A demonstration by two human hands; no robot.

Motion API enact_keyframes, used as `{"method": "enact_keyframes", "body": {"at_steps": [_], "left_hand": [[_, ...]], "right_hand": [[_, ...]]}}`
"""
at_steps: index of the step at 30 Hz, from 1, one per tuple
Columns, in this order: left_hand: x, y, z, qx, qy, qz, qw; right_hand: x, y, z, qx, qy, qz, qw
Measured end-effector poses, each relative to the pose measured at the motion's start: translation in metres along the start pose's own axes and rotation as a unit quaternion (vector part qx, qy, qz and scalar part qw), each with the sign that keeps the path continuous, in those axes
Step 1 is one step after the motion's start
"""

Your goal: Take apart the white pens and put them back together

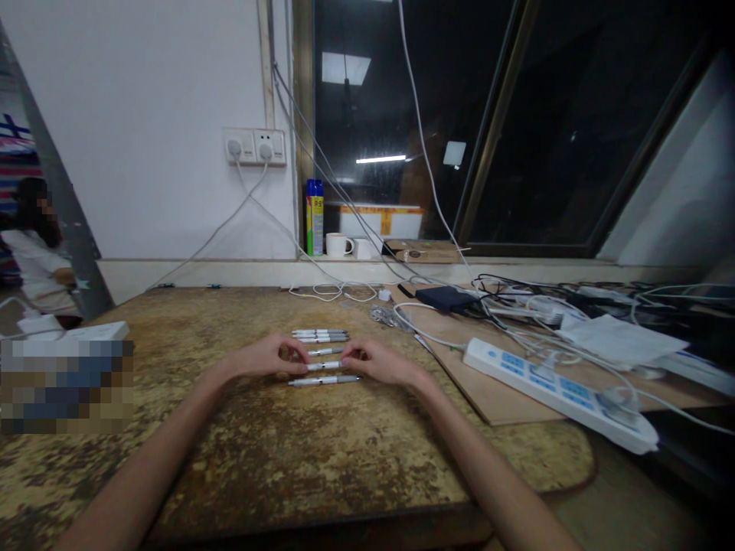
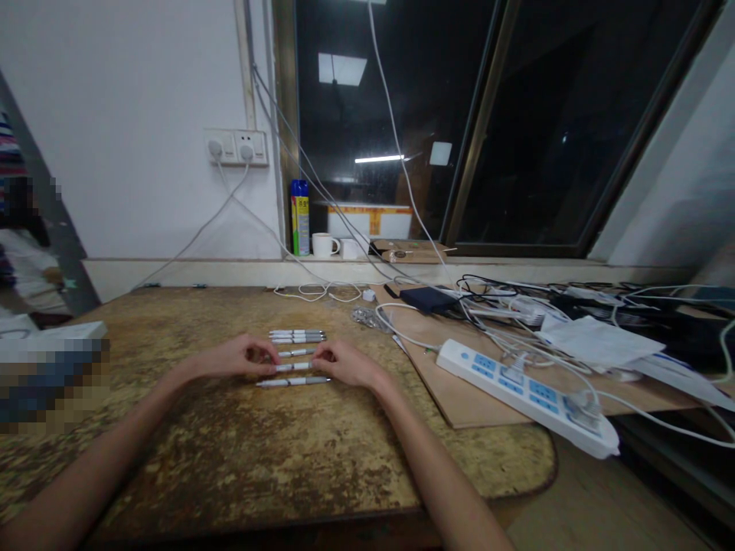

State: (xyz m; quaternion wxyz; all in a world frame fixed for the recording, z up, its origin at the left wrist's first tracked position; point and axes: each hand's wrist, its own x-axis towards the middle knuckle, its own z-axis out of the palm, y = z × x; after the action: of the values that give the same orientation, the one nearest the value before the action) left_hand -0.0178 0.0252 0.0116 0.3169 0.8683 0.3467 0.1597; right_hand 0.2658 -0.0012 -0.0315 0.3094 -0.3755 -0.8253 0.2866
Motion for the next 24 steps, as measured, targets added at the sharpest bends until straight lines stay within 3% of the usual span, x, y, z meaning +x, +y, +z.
{"method": "enact_keyframes", "body": {"at_steps": [6,17,20,24], "left_hand": [[0.003,-0.012,0.002,0.032,-0.061,-0.007,0.998],[0.003,-0.007,0.003,0.029,-0.087,-0.023,0.996],[0.005,-0.004,0.006,0.033,-0.039,-0.008,0.999],[0.010,-0.008,0.013,0.128,0.149,0.042,0.980]], "right_hand": [[0.003,0.001,0.005,-0.027,-0.039,-0.001,0.999],[0.002,-0.004,0.002,-0.040,-0.052,0.035,0.997],[0.002,-0.006,0.001,-0.056,-0.043,0.033,0.997],[0.001,-0.009,0.000,-0.073,-0.006,0.043,0.996]]}}
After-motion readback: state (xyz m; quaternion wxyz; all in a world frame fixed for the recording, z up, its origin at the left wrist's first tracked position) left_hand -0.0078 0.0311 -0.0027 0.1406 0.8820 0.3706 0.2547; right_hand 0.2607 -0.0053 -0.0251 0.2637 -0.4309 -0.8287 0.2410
